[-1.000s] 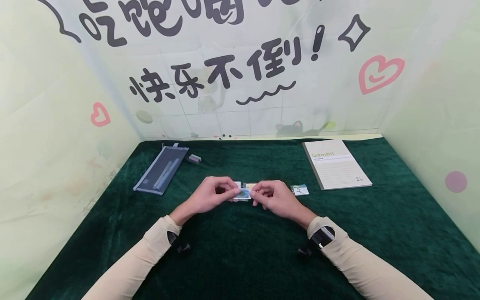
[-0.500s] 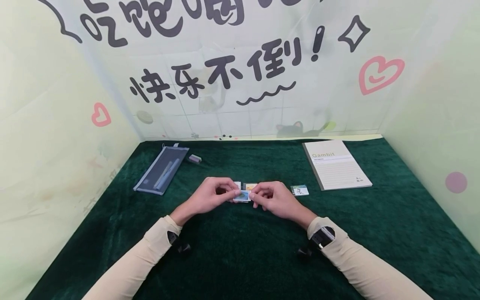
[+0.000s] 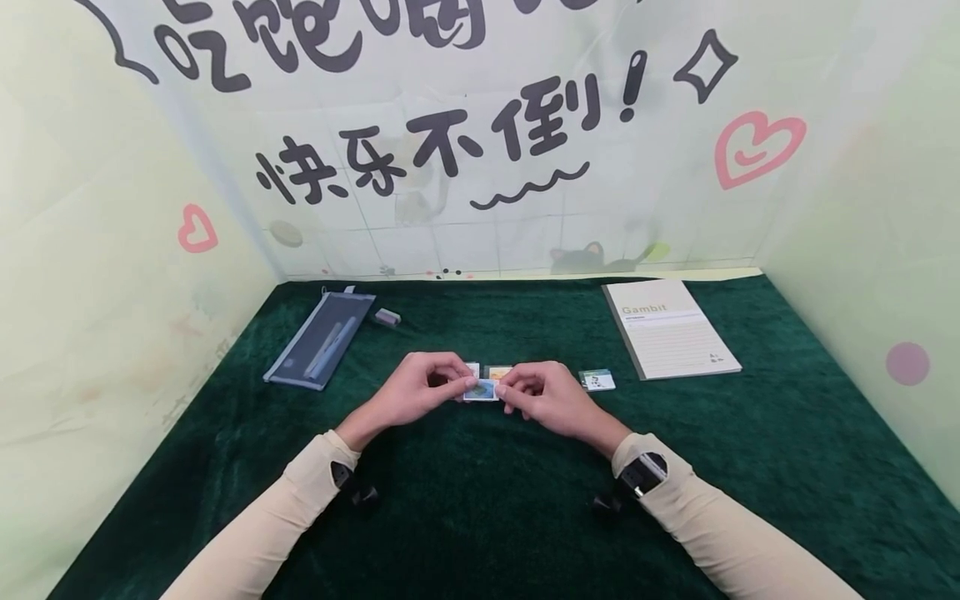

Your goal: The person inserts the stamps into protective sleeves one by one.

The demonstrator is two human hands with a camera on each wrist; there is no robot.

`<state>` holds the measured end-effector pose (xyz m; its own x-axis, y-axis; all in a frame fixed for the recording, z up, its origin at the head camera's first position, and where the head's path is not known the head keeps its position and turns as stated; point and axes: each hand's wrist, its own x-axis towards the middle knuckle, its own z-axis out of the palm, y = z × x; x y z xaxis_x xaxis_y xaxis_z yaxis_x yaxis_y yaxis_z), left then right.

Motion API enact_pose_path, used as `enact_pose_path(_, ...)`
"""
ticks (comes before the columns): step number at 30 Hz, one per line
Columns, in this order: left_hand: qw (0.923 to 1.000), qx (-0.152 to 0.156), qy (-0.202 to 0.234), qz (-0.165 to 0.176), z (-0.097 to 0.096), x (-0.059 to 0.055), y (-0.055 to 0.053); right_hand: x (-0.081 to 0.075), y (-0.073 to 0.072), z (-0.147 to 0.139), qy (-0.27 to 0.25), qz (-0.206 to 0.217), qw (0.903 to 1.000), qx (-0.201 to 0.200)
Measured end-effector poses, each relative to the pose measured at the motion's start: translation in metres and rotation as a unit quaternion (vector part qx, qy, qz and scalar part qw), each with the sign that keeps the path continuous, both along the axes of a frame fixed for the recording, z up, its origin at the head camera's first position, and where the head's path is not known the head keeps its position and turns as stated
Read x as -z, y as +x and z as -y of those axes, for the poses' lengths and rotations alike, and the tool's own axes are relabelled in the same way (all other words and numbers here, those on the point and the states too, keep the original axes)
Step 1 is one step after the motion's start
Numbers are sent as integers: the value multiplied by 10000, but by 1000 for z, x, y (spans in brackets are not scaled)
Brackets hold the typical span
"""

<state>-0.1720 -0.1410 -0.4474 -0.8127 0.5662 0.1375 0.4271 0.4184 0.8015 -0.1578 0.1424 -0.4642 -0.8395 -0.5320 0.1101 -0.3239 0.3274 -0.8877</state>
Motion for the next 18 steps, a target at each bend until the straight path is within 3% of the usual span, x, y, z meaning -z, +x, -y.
enact_pose_path(18, 10000, 4, -9, -63, 0, 0, 0, 0, 0, 2, -113, 56, 9998, 162)
